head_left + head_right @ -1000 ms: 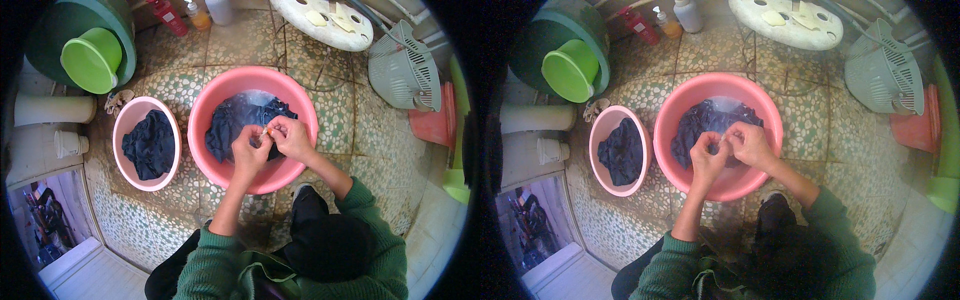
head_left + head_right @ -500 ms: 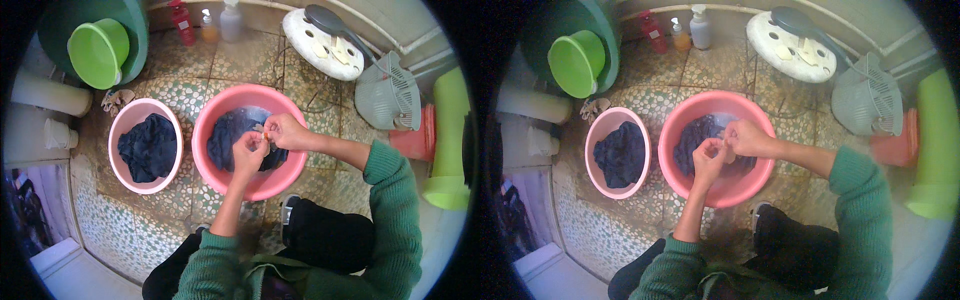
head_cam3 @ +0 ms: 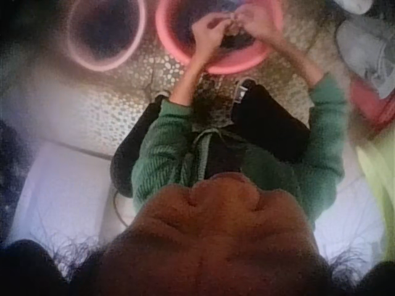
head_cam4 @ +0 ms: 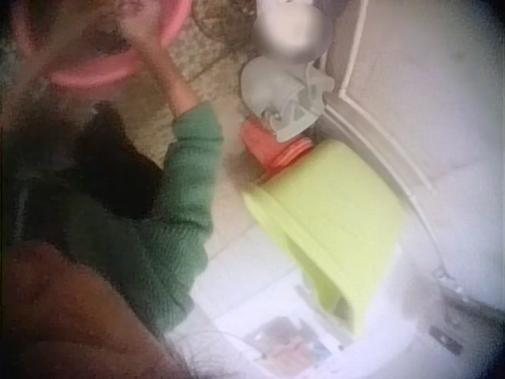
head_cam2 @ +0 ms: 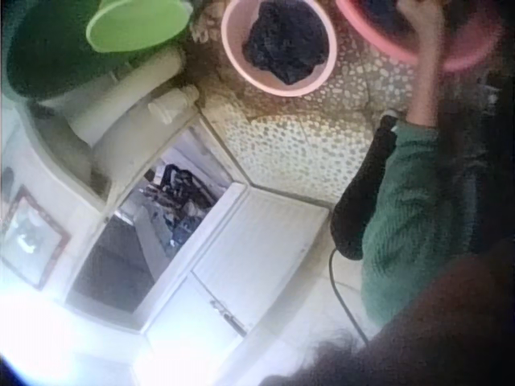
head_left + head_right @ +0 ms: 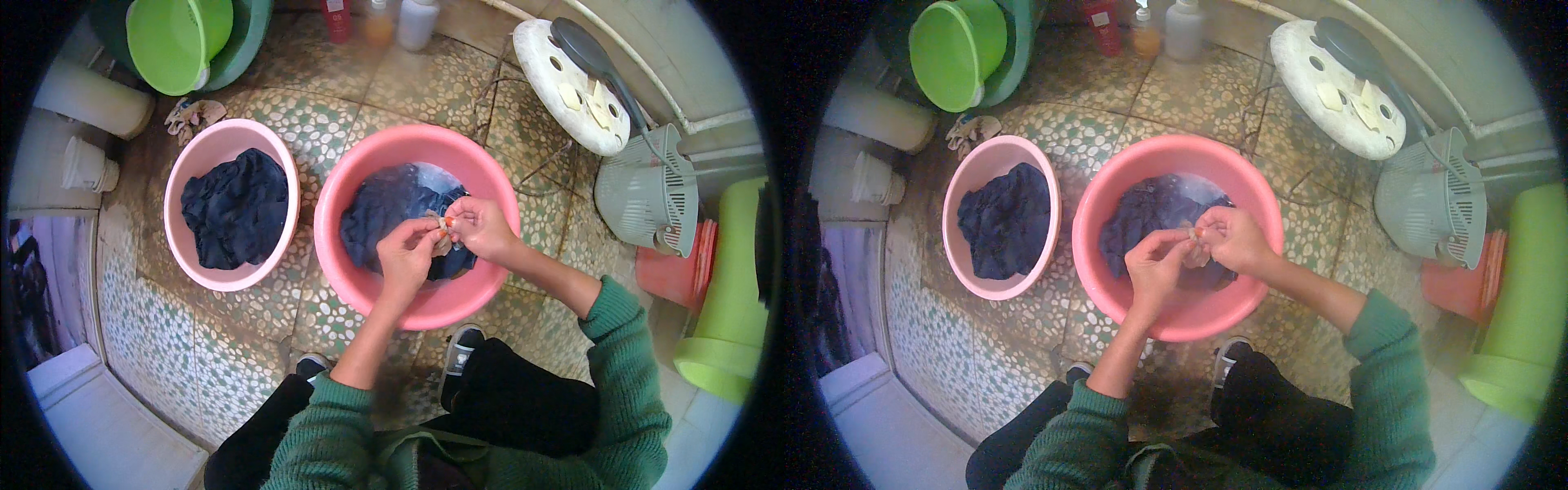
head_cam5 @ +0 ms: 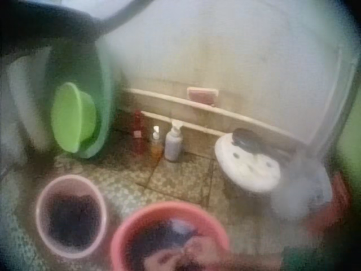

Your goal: The person hand-washes a dark garment in a pink basin filled with water, using a small orange bar of soap to scrub the fabric. The person repeatedly rubs the soap against the cloth and rinses it in the basin.

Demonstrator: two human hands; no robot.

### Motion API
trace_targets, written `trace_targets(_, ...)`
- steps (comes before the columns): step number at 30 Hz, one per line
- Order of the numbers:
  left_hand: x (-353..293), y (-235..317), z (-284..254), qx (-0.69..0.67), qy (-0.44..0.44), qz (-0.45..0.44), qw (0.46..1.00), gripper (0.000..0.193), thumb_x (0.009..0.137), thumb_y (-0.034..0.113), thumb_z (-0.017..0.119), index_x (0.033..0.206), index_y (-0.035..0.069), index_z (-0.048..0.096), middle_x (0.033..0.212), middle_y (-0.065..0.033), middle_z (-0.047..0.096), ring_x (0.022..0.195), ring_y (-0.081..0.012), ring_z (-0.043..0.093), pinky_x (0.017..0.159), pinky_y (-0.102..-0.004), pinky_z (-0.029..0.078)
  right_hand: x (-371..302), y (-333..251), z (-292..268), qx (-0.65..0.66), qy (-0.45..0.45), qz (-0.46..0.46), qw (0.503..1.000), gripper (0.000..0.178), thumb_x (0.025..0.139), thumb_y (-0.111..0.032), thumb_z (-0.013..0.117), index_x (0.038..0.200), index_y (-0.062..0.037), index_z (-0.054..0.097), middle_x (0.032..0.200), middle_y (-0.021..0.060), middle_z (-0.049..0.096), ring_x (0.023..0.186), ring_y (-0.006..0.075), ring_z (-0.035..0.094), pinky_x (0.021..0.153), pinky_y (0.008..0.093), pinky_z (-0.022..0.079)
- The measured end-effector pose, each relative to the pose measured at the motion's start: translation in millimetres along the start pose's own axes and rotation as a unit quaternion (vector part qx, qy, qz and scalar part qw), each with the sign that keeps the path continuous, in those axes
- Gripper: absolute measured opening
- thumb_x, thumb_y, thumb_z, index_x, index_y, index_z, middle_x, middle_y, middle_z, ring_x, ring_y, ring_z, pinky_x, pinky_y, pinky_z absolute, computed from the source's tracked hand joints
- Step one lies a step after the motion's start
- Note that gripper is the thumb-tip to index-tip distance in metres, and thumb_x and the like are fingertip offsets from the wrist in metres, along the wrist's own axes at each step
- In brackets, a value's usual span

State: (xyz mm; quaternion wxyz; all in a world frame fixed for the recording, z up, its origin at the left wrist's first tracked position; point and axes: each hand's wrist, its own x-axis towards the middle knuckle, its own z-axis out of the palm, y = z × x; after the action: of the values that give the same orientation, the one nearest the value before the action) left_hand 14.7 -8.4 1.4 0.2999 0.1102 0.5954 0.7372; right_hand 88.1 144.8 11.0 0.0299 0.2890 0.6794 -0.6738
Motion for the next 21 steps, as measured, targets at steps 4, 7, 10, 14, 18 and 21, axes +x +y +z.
trace_targets(4,-0.8,-0.7,3.3,0.021,0.015,0.013,1.0,0.013,0.083,-0.001,0.073,0.096,-0.001,0.071,0.09,-0.0055,0.071,0.084,-0.0095,0.064,0.077,-0.026,0.054,-5.8,1.9,4.7,-0.041,0.031,-0.043,0.998,0.005,0.093,-0.005,0.059,0.092,-0.0013,0.063,0.076,0.0039,0.064,0.072,0.0102,0.062,0.064,0.0292,0.051)
trace_targets(7,-2.7,0.7,6.8,0.052,0.012,0.03,0.998,0.011,0.086,0.0,0.069,0.097,-0.001,0.067,0.091,-0.0043,0.069,0.083,-0.0092,0.063,0.076,-0.0259,0.053,-8.5,4.7,3.4,-0.064,0.044,-0.074,0.994,0.005,0.091,-0.005,0.06,0.093,-0.0014,0.063,0.076,0.0066,0.066,0.072,0.0125,0.063,0.066,0.0311,0.051)
trace_targets(10,-0.7,-1.5,-0.4,0.1,-0.01,0.051,0.994,0.008,0.089,0.001,0.066,0.096,-0.001,0.063,0.09,-0.003,0.067,0.083,-0.0091,0.061,0.075,-0.0258,0.051,-12.2,-15.4,2.6,-0.182,0.04,-0.149,0.971,0.007,0.087,-0.005,0.062,0.092,-0.0008,0.063,0.078,0.0096,0.067,0.074,0.0159,0.065,0.068,0.0326,0.052)
trace_targets(14,0.9,-2.1,-5.1,0.165,-0.037,0.075,0.983,0.006,0.089,0.003,0.064,0.094,0.0,0.061,0.088,-0.0029,0.067,0.081,-0.009,0.061,0.075,-0.026,0.051,-9.3,-26.7,-3.8,-0.274,0.024,-0.27,0.923,0.007,0.084,-0.006,0.064,0.088,0.0001,0.064,0.08,0.0124,0.068,0.076,0.0199,0.067,0.071,0.034,0.053)
trace_targets(18,0.0,3.3,-6.9,0.217,-0.043,0.114,0.969,0.009,0.089,0.003,0.064,0.097,0.0,0.062,0.088,-0.0034,0.067,0.08,-0.0095,0.062,0.075,-0.0267,0.051,-7.7,-32.3,-6.1,-0.161,-0.051,-0.117,0.979,0.006,0.09,0.006,0.057,0.09,0.0022,0.061,0.079,0.0031,0.061,0.071,0.0077,0.06,0.063,0.0256,0.051)
trace_targets(21,-0.4,7.5,-4.5,0.218,-0.05,0.118,0.967,0.008,0.089,0.001,0.063,0.098,0.0,0.063,0.089,-0.0031,0.068,0.08,-0.0097,0.062,0.074,-0.0261,0.051,-3.3,-27.1,-12.1,-0.113,-0.077,-0.066,0.988,0.008,0.09,0.008,0.054,0.089,0.0024,0.06,0.078,0.003,0.061,0.07,0.0082,0.059,0.063,0.0251,0.05)
